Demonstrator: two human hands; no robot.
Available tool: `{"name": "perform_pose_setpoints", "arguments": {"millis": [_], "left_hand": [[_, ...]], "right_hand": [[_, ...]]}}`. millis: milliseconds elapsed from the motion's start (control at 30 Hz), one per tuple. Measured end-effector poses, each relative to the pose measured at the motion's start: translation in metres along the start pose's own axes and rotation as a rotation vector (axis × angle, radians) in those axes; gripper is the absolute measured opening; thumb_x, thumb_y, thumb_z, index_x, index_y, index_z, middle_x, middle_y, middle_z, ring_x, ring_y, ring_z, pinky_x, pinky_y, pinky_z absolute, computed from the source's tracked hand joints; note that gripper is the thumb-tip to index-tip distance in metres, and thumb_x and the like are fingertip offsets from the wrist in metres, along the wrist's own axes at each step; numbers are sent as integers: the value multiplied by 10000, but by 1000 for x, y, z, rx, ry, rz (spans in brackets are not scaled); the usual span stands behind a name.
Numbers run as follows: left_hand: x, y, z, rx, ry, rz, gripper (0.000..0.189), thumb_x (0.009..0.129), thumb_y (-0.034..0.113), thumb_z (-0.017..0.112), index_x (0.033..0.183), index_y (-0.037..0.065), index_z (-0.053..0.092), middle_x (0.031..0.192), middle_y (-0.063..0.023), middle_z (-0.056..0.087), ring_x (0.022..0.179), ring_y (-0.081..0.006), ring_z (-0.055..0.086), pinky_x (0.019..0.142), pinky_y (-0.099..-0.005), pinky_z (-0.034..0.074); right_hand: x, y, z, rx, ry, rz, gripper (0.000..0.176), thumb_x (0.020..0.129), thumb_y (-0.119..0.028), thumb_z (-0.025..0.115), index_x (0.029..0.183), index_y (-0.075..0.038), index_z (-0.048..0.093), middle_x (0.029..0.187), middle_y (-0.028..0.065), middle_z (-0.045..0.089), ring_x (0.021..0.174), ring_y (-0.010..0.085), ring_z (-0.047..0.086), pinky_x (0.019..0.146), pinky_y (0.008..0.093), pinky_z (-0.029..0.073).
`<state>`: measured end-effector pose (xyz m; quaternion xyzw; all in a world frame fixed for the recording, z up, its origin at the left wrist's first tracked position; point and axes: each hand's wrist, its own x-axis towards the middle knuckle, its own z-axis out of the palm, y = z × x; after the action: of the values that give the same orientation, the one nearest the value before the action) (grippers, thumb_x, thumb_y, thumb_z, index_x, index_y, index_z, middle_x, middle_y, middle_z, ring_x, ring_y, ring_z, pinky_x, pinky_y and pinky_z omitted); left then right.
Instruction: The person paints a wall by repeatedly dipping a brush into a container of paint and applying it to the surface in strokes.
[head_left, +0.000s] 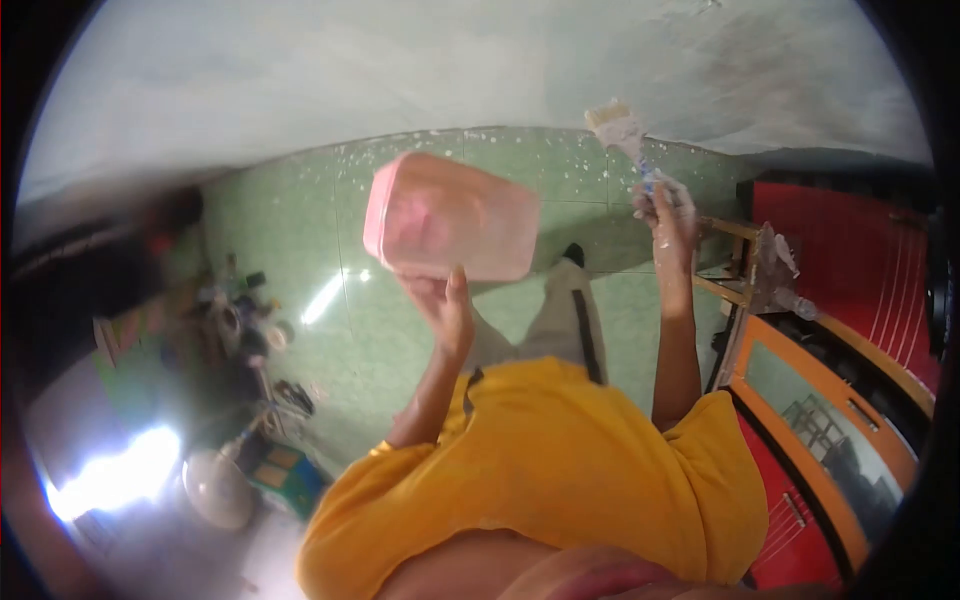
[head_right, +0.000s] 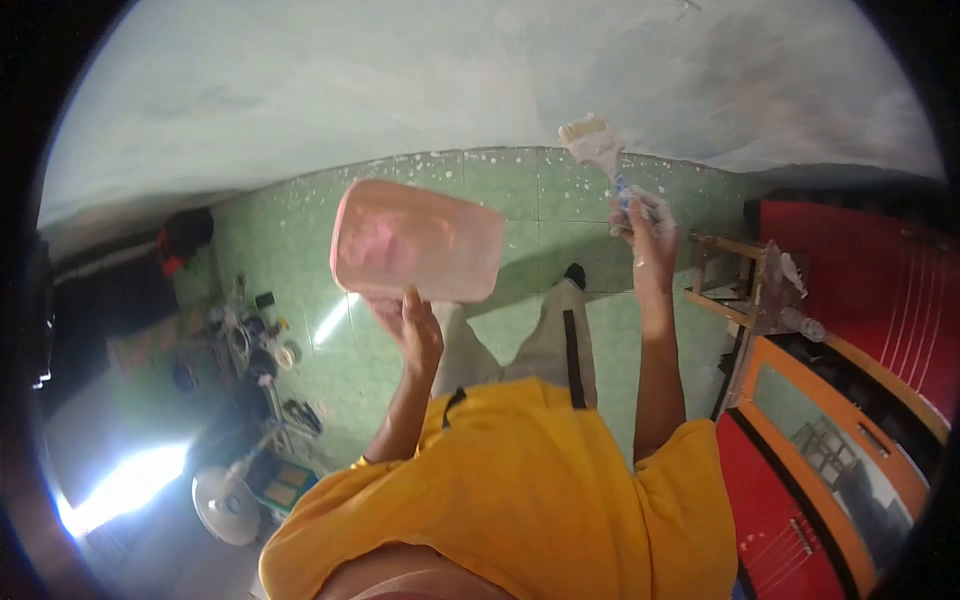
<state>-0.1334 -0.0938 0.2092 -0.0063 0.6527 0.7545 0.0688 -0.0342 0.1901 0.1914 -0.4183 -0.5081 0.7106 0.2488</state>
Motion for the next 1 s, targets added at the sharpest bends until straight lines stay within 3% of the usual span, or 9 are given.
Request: {"name": "perform_pose_setpoints", "arguments": {"millis": [67,200,267,433,500,600,800,933,1000], "left_hand": [[22,-24,-10,30,-24,-45,823,786,331,680,1331,-29,178,1224,-126,363,1102,-191,400,917,-327,354],[54,-97,-46,34,-65,-87,743,806,289,665,1327,19,208,1263,-124,368,1150,-210,395,954,-367,358],[57,-131,-64,101,-70,-115,706,810,317,657,1300,8,253,1249,-126,387,1133,-208,402,941,-372,362],[67,-214,-99,331,-39,-69,752,791,449,655,1232,-70,337,1184,-133,438,1048,-201,430,882,-354,358],[69,-226,-94,231,-34,-126,796,775,440,676,1283,-41,296,1234,-116,411,1101,-211,416,938,-361,339],[64,-241,-108,214,-122,-131,633,859,316,569,1331,39,250,1324,-112,327,1232,-206,328,1047,-381,251],[57,-237,-109,78,-4,-170,700,832,343,598,1334,12,239,1334,-132,317,1222,-217,347,1039,-374,272],[62,-237,-116,110,-41,-146,717,822,373,605,1324,-3,258,1315,-134,343,1210,-220,363,1031,-379,290],[67,-241,-120,133,-49,-149,714,819,386,603,1318,-3,272,1304,-130,358,1207,-220,367,1029,-383,293]], "right_hand": [[33,67,-1,-22,-107,157,263,900,-191,585,1079,-5,535,896,68,614,706,111,589,623,245,496],[126,231,8,104,-146,426,206,897,-238,543,967,-46,524,749,-12,493,563,64,459,495,212,391],[170,313,13,124,-247,437,169,892,-246,509,879,-78,496,681,-23,439,488,58,381,430,220,327],[270,456,42,-87,-72,440,244,861,-288,527,737,-84,474,588,-10,416,451,102,397,391,270,315],[301,466,57,-113,-30,354,271,869,-298,515,715,-79,470,584,-2,413,456,117,403,396,288,326],[306,425,79,-232,-44,175,272,901,-295,489,772,-56,498,599,1,425,466,111,405,411,285,344],[209,285,106,-241,55,-165,291,948,-275,471,1019,3,514,662,-13,467,519,53,405,458,229,357],[200,288,104,-263,105,-502,314,957,-279,466,1059,16,508,676,-26,470,563,33,402,501,210,367],[217,313,101,-312,112,-489,325,956,-290,461,1055,14,517,679,-1,489,577,58,438,523,230,385]]}}
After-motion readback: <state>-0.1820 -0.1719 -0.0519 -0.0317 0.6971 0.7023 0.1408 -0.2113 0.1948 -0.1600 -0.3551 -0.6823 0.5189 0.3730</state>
